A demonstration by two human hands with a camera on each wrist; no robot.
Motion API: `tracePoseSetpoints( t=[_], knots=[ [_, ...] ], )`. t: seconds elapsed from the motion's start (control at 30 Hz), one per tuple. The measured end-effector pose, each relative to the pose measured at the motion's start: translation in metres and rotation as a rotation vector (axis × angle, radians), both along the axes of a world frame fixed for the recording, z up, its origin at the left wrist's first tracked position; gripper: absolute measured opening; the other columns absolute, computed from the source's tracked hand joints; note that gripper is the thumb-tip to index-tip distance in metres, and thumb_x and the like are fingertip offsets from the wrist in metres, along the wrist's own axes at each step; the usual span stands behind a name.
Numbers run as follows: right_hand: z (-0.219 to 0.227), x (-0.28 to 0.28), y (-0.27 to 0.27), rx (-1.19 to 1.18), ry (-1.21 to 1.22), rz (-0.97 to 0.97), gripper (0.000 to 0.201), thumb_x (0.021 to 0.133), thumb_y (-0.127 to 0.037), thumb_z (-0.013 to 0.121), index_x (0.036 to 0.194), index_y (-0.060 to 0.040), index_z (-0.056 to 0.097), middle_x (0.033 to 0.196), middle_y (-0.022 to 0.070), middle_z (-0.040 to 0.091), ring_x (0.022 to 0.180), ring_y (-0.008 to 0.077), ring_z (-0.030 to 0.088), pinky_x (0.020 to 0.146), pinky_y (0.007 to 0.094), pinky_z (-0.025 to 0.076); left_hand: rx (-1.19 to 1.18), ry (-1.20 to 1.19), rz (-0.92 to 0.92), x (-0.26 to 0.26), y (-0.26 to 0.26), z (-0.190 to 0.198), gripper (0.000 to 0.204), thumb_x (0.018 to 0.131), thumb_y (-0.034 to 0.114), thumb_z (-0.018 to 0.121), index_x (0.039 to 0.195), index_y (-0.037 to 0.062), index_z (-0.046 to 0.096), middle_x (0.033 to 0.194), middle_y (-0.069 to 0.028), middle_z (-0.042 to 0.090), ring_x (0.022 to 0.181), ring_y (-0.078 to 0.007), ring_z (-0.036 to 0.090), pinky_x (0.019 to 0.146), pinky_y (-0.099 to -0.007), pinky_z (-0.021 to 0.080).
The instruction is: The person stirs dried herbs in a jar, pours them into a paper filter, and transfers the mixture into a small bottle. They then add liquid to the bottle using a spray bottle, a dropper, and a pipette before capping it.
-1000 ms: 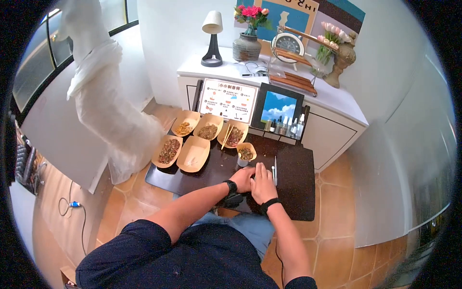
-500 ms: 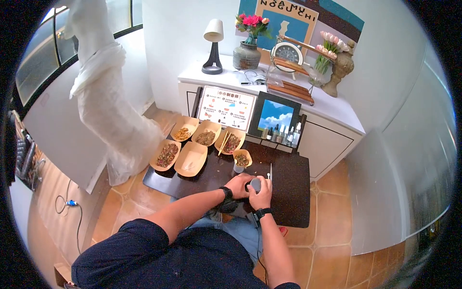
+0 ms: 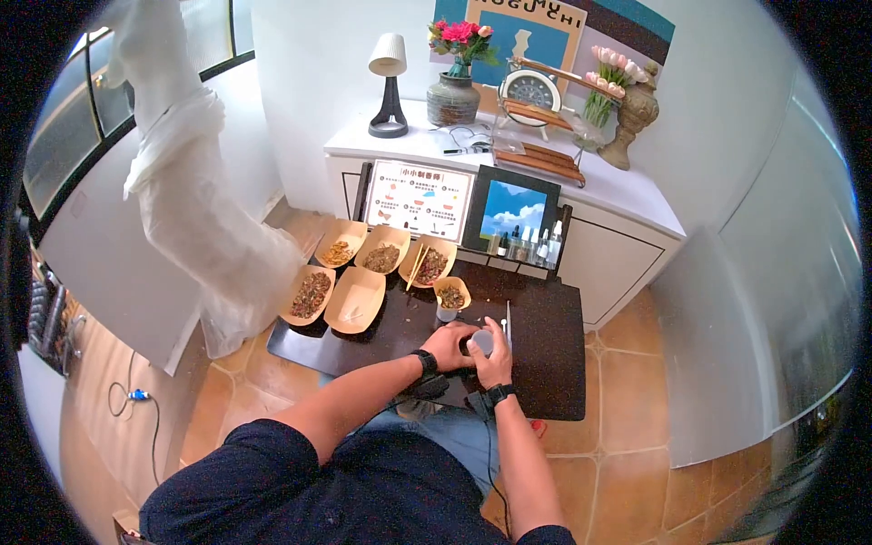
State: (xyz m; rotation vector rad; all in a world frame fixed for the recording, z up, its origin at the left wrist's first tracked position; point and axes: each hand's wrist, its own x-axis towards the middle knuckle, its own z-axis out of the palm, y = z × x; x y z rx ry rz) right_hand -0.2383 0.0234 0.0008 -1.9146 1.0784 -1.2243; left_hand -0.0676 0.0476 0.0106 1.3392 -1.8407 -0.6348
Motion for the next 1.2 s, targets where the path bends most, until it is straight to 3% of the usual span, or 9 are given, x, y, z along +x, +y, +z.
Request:
tracePoseSetpoints(
  t=[0.17,0.33,0.43,0.53,0.67,0.77,1.0,1.13,1.2],
  knots=[
    [-0.002,-0.003,-0.005,-0.049,0.0,0.075,0.055,0.09,-0.034,0.076,0.13,-0.0011,0.058,0.122,0.0195,0.067,0.112,0.0295,0.066,0.095,0.0404,0.052,-0.057,-0.014,0.031,0.0,-0.002,-0.002,0.066,0.074,0.032,0.083,0.132,0.0057,0.066,0.127,-0.0212,0.068,0.12,-0.0382,0.062,0.106,-0.0459,0.049],
    [0.011,0.007,0.011,0.09,0.082,-0.199,0.057,0.079,-0.041,0.089,0.11,-0.0018,0.061,0.104,0.0146,0.072,0.095,0.0297,0.072,0.083,0.0392,0.057,-0.099,-0.02,0.011,-0.001,-0.005,-0.012,0.066,0.072,0.03,0.083,0.131,0.0057,0.065,0.126,-0.0208,0.068,0.121,-0.0378,0.061,0.106,-0.0462,0.048],
    [0.007,0.005,0.005,0.067,0.093,-0.205,0.056,0.079,-0.043,0.089,0.105,-0.0026,0.06,0.095,0.0118,0.073,0.087,0.0263,0.072,0.079,0.0386,0.057,-0.096,-0.011,0.006,0.0,-0.004,-0.014,0.066,0.072,0.029,0.083,0.131,0.0061,0.065,0.126,-0.0203,0.068,0.122,-0.0374,0.061,0.107,-0.0462,0.048],
    [0.007,0.0,-0.001,0.182,0.021,-0.104,0.067,0.078,-0.054,0.087,0.113,-0.0031,0.061,0.106,0.0148,0.073,0.098,0.0279,0.072,0.085,0.0388,0.056,-0.042,-0.001,0.032,-0.001,-0.001,-0.009,0.065,0.072,0.029,0.083,0.131,0.0061,0.065,0.125,-0.0197,0.068,0.122,-0.0379,0.061,0.107,-0.0464,0.048],
    [0.012,0.002,0.006,0.002,-0.135,0.036,0.06,0.086,-0.043,0.08,0.128,-0.0038,0.062,0.116,0.0173,0.07,0.107,0.028,0.068,0.095,0.0412,0.052,-0.085,-0.002,0.027,-0.003,-0.001,-0.008,0.065,0.072,0.029,0.083,0.131,0.0058,0.065,0.125,-0.0201,0.068,0.121,-0.0383,0.061,0.107,-0.0467,0.048],
    [0.0,-0.006,-0.004,0.067,0.01,0.038,0.055,0.086,-0.038,0.08,0.125,-0.0034,0.063,0.113,0.0177,0.071,0.106,0.028,0.069,0.093,0.0401,0.053,0.004,-0.054,0.038,0.0,-0.003,-0.005,0.073,0.073,0.034,0.083,0.136,0.0048,0.062,0.132,-0.0213,0.064,0.126,-0.0369,0.058,0.111,-0.0437,0.045],
    [0.01,0.005,0.005,0.137,0.074,-0.191,0.066,0.068,-0.041,0.096,0.109,-0.0044,0.062,0.106,0.0145,0.072,0.095,0.0268,0.072,0.081,0.041,0.057,-0.008,-0.031,-0.005,0.001,-0.002,-0.006,0.074,0.072,0.031,0.082,0.137,0.0044,0.06,0.132,-0.0216,0.064,0.128,-0.0372,0.056,0.111,-0.0437,0.045],
    [0.008,0.002,0.004,0.038,0.077,-0.119,0.066,0.073,-0.039,0.093,0.119,-0.0046,0.061,0.111,0.0158,0.072,0.098,0.0271,0.072,0.083,0.0401,0.057,-0.021,-0.012,0.007,-0.001,-0.004,-0.01,0.07,0.072,0.029,0.082,0.135,0.0046,0.061,0.129,-0.022,0.065,0.125,-0.0387,0.058,0.109,-0.0457,0.046],
    [0.005,0.003,0.001,-0.042,-0.141,0.016,0.064,0.078,-0.035,0.09,0.126,-0.0046,0.062,0.117,0.0157,0.071,0.102,0.0268,0.072,0.085,0.0389,0.057,-0.035,0.004,0.015,0.0,-0.004,-0.01,0.069,0.072,0.028,0.082,0.134,0.0051,0.062,0.127,-0.0221,0.065,0.123,-0.0398,0.059,0.108,-0.0473,0.047]
  ],
)
